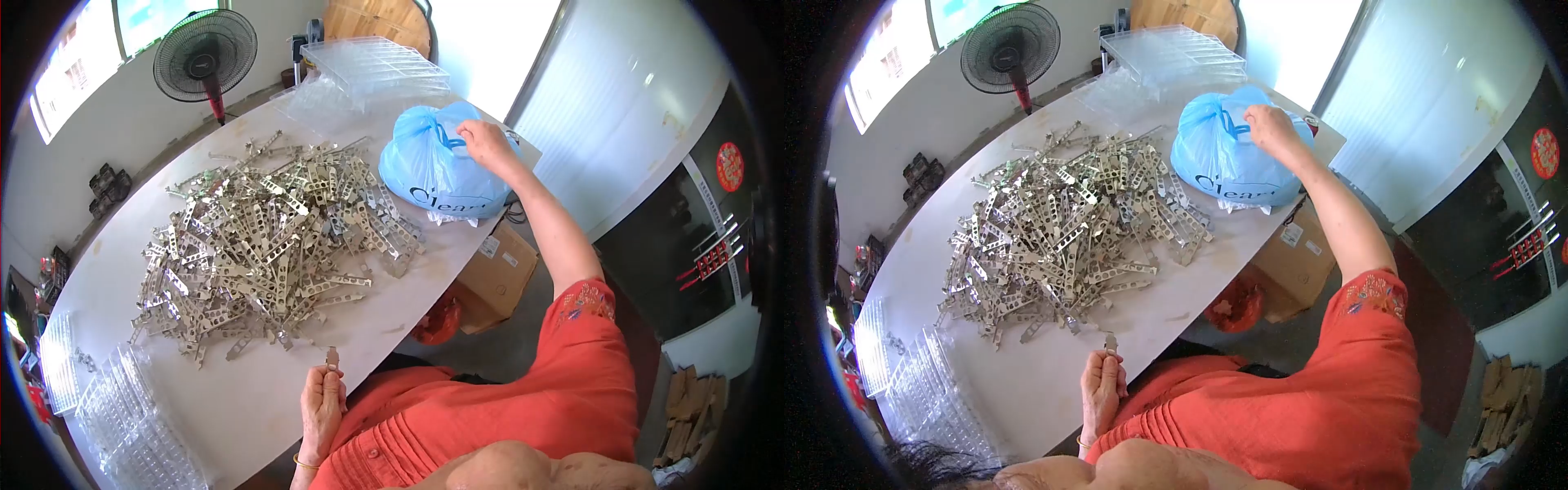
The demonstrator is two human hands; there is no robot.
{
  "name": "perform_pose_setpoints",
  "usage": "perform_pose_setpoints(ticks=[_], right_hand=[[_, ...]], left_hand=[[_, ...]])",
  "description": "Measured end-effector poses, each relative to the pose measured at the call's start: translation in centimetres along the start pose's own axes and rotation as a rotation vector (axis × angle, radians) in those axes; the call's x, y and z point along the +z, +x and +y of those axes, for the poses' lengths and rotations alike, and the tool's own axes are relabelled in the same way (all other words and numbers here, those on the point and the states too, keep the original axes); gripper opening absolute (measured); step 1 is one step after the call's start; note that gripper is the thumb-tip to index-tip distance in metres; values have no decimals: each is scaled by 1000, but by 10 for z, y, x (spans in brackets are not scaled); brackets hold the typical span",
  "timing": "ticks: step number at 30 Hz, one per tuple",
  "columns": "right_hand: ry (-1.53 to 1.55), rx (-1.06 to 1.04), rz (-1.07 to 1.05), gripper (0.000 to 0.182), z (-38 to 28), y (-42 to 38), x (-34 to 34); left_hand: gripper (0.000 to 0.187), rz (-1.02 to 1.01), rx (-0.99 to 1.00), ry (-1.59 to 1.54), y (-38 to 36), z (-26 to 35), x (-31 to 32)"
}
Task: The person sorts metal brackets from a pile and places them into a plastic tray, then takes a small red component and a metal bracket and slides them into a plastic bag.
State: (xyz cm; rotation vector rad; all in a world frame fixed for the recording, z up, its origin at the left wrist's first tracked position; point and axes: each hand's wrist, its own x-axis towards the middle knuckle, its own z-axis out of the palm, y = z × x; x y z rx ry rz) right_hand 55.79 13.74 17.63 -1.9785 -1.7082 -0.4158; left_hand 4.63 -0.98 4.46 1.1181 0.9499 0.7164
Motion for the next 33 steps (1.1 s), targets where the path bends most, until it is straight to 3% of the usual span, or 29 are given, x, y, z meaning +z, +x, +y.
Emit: perform_pose_setpoints(ticks=[2,5,15,17,21,24,26,27,29,33], right_hand=[[-135,76,-212,25,18,17,6],[-310,216,-335,30,21,33,17],[-259,410,-430,50,18,42,26],[-423,477,-361,52,13,39,31],[-342,418,-455,55,22,38,32],[-165,380,-315,55,49,41,48],[-63,328,29,57,65,46,59],[-65,326,28,57,55,46,48],[289,568,-50,58,39,43,24],[404,500,87,56,35,31,5]], left_hand=[[17,-2,-1,9,-1,-3,0],[18,-4,-5,48,-3,-2,-1],[18,12,-47,28,-4,-11,-2],[18,-9,-41,43,-3,-10,0],[18,-19,-50,55,-2,-9,3],[18,-9,-41,39,-2,-11,1],[18,2,-56,17,-3,-13,0],[18,11,-71,-2,-3,-13,0],[18,18,-68,-15,-3,-15,-2],[18,18,-65,-70,-2,-8,-3]])
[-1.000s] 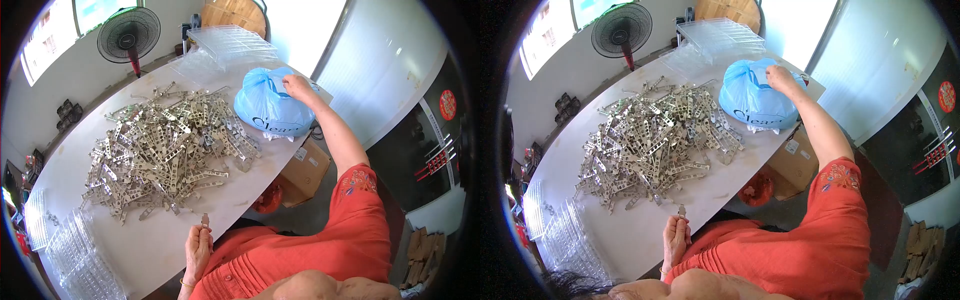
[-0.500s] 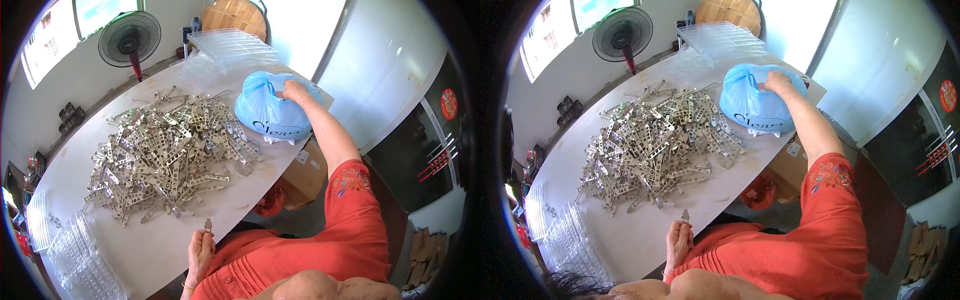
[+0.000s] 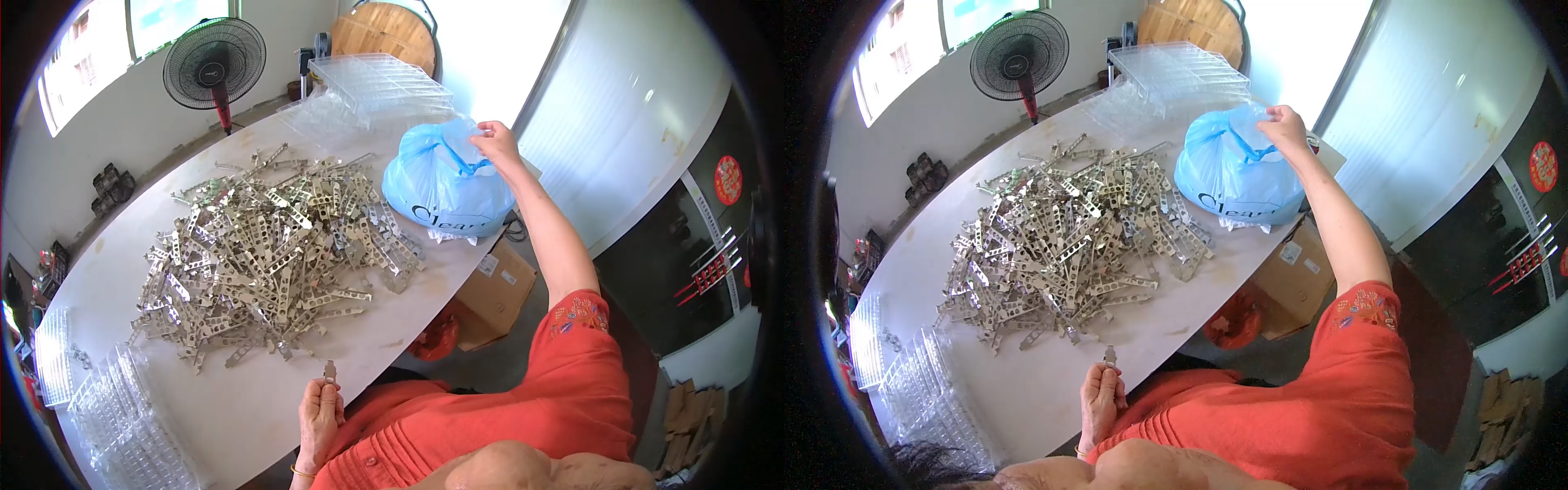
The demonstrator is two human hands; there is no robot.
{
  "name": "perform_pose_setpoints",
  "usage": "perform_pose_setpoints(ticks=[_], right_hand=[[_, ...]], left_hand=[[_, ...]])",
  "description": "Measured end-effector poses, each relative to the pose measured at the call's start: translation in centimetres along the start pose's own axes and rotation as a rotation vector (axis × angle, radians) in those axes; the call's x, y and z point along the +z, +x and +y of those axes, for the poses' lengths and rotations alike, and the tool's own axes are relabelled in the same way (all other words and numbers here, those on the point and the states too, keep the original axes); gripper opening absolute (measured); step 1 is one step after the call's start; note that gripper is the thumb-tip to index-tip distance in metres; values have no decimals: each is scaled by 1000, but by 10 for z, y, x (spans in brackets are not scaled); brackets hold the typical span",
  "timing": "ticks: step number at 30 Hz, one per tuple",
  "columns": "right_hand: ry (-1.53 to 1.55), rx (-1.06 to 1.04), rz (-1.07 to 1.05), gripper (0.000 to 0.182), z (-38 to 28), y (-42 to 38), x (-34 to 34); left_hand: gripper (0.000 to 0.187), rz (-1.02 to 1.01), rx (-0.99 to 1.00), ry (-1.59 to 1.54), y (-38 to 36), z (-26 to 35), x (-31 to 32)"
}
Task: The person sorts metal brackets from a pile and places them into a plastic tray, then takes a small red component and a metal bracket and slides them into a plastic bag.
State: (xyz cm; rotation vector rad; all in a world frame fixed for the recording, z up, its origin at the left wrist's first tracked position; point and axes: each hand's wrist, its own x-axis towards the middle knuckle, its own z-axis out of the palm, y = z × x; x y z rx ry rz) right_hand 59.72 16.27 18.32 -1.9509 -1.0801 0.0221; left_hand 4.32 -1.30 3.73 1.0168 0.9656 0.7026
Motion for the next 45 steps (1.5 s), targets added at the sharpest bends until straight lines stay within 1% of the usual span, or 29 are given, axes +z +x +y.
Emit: perform_pose_setpoints(ticks=[2,3,5,6,7,8,9,10,11,12,13,14,15,16,18,19,20,24,26,27,28,29,31,32,35,38,42,44,45], right_hand=[[285,-123,149,47,-13,-15,-13],[281,-127,150,47,-25,-25,-19],[460,-409,385,34,-54,-46,-28],[461,-411,381,34,-72,-58,-34],[587,-458,373,30,-92,-70,-39],[715,-504,363,25,-109,-82,-42],[721,-502,355,25,-125,-96,-44],[803,-386,200,21,-139,-112,-44],[881,-261,35,17,-145,-125,-37],[883,-239,-97,12,-145,-136,-26],[899,-219,-137,12,-147,-151,-11],[901,-184,-251,12,-150,-168,6],[904,-144,-371,11,-152,-186,24],[939,-95,-451,11,-153,-204,40],[960,-13,-563,10,-152,-234,71],[963,25,-620,10,-152,-248,85],[996,30,-660,10,-153,-260,97],[1031,120,-748,10,-161,-301,128],[989,38,-743,9,-164,-316,135],[984,46,-746,9,-164,-321,137],[946,-24,-692,10,-164,-325,140],[906,-95,-638,10,-164,-328,141],[898,-130,-631,11,-166,-333,140],[896,-168,-621,11,-167,-336,140],[921,-130,-656,12,-167,-343,144],[907,-143,-695,12,-168,-351,146],[870,-112,-761,13,-167,-360,144],[914,-23,-832,11,-167,-362,144],[915,-25,-828,11,-167,-360,143]], left_hand=[[17,-7,16,-30,2,-1,-1],[17,-10,31,-56,3,-1,-2],[17,-17,59,-58,4,-2,-4],[17,-21,83,-55,4,-2,-4],[17,-14,83,-57,2,1,-3],[16,-6,116,17,1,6,-2],[16,3,146,91,0,11,0],[16,18,139,89,1,16,2],[17,0,175,137,1,21,4],[17,-9,203,187,1,26,5],[18,-26,256,148,2,27,5],[20,-33,304,109,3,27,4],[23,-41,261,97,2,34,3],[25,-39,264,73,0,39,1],[26,-9,221,-31,-2,46,0],[25,-27,190,-50,-4,47,-8],[25,2,215,-124,-2,42,-10],[24,101,277,-279,5,29,-20],[24,126,278,-326,7,24,-26],[24,139,286,-370,8,23,-27],[24,187,265,-347,7,23,-28],[24,187,258,-352,7,23,-30],[24,200,303,-365,8,23,-35],[24,200,271,-398,7,25,-36],[23,181,274,-345,7,24,-40],[22,194,250,-339,9,23,-41],[21,190,204,-407,11,19,-46],[20,226,181,-334,9,19,-49],[20,223,184,-332,6,21,-50]])
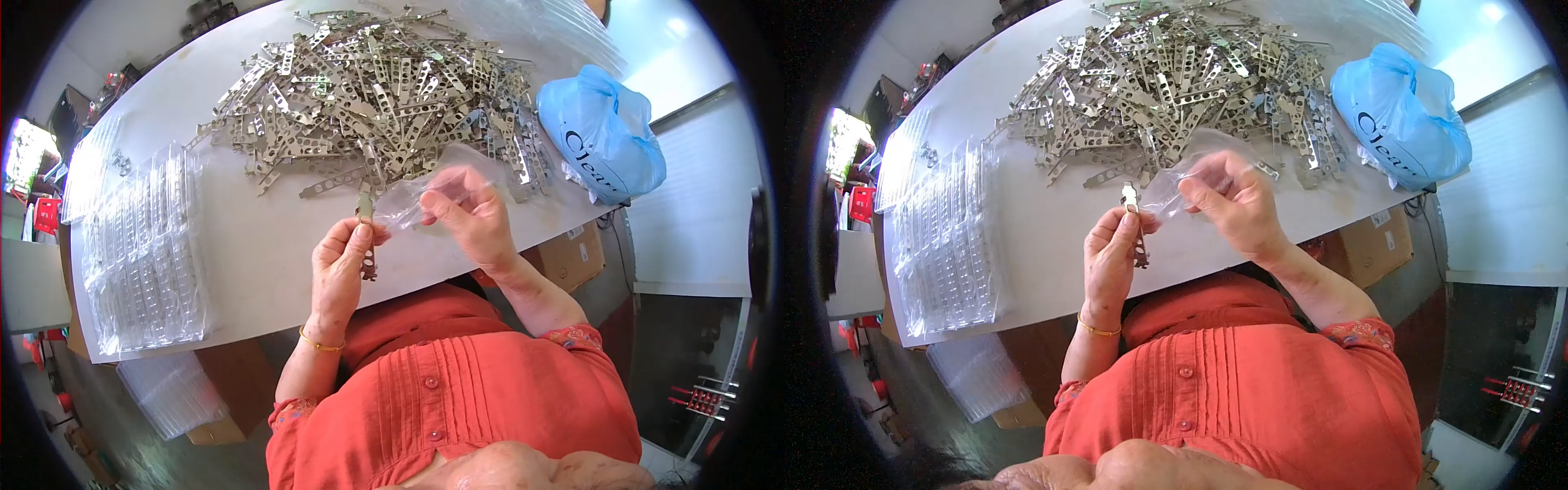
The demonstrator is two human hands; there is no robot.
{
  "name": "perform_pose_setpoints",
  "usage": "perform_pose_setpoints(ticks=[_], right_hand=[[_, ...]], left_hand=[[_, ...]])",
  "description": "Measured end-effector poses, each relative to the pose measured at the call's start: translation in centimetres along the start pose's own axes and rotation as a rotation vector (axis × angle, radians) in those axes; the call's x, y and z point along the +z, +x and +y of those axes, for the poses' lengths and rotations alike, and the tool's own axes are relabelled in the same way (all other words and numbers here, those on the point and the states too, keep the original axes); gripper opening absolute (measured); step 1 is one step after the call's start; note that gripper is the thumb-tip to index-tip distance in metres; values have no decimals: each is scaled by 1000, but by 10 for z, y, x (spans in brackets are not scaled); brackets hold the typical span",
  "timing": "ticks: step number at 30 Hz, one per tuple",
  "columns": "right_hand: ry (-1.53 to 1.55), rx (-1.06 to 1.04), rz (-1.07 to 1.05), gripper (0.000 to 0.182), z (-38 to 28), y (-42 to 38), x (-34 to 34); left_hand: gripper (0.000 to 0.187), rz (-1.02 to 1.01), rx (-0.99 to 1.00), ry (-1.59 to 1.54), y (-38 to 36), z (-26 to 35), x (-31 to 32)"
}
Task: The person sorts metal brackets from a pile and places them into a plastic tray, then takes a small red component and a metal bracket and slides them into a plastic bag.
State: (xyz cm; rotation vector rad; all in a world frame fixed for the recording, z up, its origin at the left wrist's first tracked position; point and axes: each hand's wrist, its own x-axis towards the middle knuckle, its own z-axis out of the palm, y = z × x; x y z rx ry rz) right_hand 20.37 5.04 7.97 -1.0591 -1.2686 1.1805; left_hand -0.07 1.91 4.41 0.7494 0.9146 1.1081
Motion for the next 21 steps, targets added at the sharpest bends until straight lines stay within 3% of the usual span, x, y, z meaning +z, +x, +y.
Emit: perform_pose_setpoints(ticks=[2,7,21], right_hand=[[109,0,0,11,-5,3,-9],[105,-4,43,14,-8,7,-25],[6,15,73,14,-2,1,-28]], left_hand=[[18,107,9,194,-4,6,1],[19,112,152,204,-8,2,-5],[17,96,175,299,-16,17,-12]])
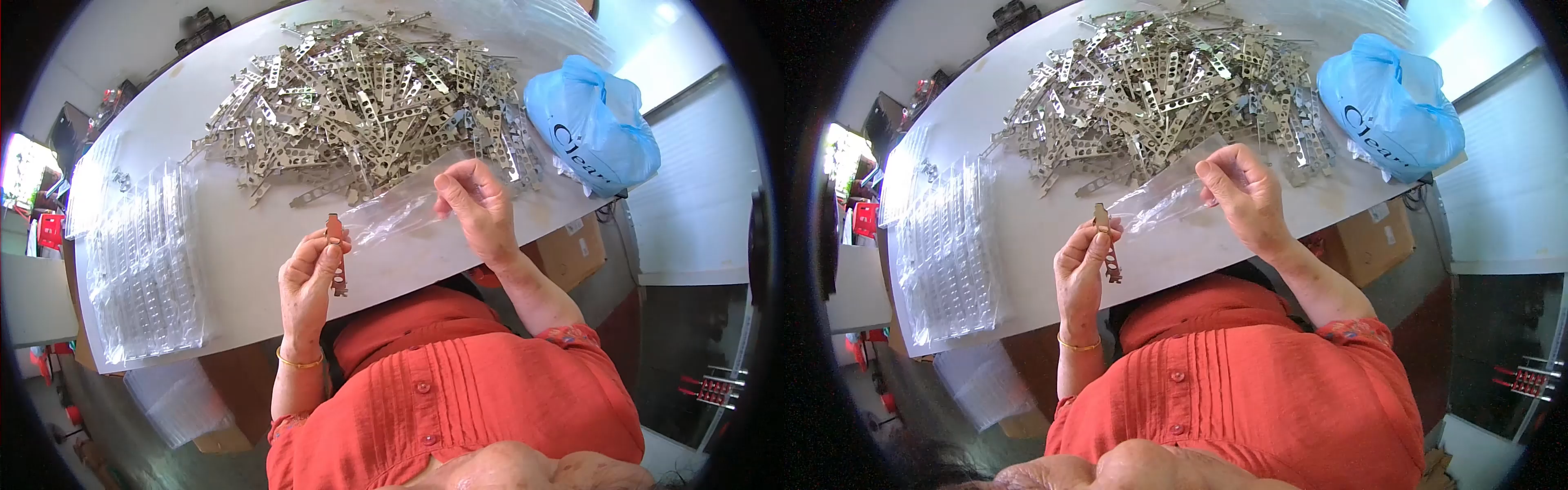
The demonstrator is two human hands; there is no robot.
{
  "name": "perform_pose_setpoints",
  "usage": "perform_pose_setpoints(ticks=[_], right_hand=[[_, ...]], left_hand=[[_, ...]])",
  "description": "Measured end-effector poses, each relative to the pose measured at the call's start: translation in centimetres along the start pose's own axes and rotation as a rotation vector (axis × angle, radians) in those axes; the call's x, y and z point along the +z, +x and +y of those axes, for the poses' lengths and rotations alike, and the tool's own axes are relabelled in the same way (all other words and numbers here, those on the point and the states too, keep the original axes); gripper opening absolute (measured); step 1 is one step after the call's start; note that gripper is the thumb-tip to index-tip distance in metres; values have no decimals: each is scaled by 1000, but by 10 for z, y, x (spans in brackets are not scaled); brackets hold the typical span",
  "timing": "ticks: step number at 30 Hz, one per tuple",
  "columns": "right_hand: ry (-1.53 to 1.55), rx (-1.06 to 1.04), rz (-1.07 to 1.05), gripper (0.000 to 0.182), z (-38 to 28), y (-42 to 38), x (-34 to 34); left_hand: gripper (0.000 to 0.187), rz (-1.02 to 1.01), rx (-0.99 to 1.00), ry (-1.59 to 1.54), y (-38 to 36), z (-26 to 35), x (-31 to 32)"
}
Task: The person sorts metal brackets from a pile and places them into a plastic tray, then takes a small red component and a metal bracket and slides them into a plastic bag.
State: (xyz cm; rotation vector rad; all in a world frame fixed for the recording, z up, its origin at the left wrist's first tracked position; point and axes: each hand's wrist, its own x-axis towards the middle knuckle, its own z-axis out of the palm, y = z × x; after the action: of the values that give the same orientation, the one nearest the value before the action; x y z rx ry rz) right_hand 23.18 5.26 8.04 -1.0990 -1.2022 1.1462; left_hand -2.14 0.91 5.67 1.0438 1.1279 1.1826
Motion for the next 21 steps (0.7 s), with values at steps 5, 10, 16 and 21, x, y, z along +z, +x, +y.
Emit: perform_pose_setpoints(ticks=[5,10,16,21], right_hand=[[-19,-35,8,12,2,-4,2],[-5,-12,-18,12,4,-5,1],[-2,10,-22,15,4,-6,2],[-15,64,3,21,2,-5,-1]], left_hand=[[17,-31,-86,-106,1,4,3],[20,-43,-4,-69,6,-11,3],[22,-85,-73,-224,7,-11,8],[22,8,-73,-113,4,-13,4]])
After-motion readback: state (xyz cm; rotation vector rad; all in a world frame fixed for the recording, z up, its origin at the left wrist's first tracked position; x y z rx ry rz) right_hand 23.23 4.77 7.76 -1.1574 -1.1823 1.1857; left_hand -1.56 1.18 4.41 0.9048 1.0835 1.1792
